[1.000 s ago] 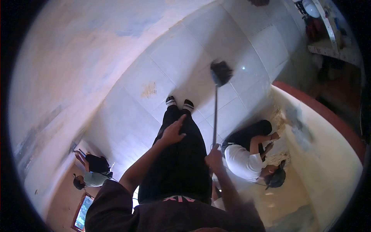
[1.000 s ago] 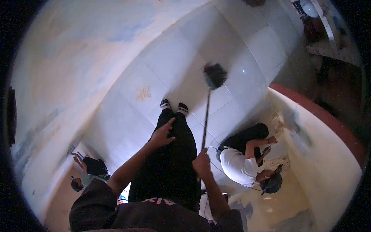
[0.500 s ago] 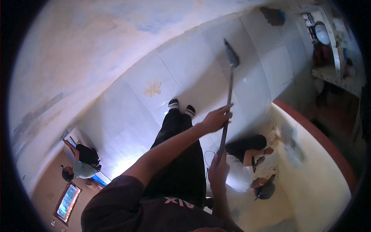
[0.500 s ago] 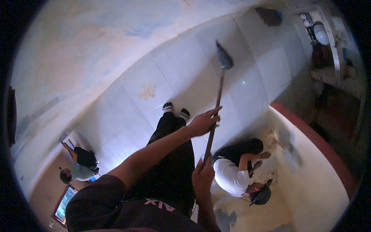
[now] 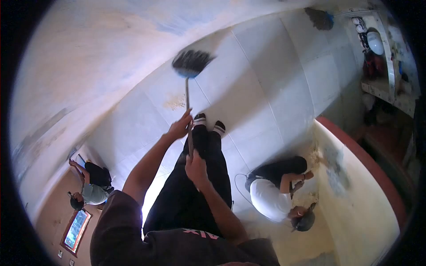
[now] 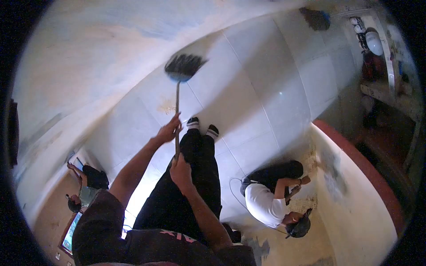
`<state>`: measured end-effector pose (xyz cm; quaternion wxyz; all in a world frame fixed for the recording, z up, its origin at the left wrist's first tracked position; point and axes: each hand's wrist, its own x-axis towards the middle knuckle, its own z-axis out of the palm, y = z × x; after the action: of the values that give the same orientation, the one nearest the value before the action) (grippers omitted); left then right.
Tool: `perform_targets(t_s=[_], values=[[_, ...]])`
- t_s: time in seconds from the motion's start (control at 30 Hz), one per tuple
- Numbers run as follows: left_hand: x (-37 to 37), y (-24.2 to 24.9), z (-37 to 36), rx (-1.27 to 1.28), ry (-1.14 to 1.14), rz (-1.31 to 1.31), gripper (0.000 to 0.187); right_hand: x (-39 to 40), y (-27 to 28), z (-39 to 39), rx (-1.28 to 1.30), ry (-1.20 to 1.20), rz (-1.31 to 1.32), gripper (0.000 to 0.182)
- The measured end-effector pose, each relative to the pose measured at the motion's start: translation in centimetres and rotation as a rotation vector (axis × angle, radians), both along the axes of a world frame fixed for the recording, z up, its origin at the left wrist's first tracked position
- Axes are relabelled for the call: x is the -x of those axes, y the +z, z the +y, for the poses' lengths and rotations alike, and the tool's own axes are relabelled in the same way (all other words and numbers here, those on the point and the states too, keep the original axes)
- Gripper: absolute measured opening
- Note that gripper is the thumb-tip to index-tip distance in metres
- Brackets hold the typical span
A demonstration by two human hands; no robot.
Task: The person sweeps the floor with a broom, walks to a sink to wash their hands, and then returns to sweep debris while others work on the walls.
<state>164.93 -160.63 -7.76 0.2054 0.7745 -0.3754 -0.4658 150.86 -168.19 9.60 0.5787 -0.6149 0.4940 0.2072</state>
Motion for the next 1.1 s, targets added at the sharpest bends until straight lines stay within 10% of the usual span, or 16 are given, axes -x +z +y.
perform_targets(t_s=[0.1,0.3,0.5,0.77,1.1], values=[[0.6,5.4,2.9,-0.267,-0.055,0.058,0.023,2.9,0.9,2.8,-0.131,0.014,-0.077,0.033],[6.0,11.9,-1.2,0.173,-0.023,-0.281,0.025,9.1,11.0,1.2,-0.098,0.000,0.003,0.041],[7.3,6.7,-3.6,0.367,-0.067,-0.140,0.032,8.5,7.7,2.6,0.036,0.077,0.147,0.041],[10.1,-0.4,11.3,0.076,-0.084,0.040,0.035,9.9,2.1,11.3,-0.284,0.230,0.153,0.044],[12.3,6.3,15.0,0.233,0.021,-0.085,0.021,12.1,9.6,15.0,-0.167,0.134,0.243,0.041]])
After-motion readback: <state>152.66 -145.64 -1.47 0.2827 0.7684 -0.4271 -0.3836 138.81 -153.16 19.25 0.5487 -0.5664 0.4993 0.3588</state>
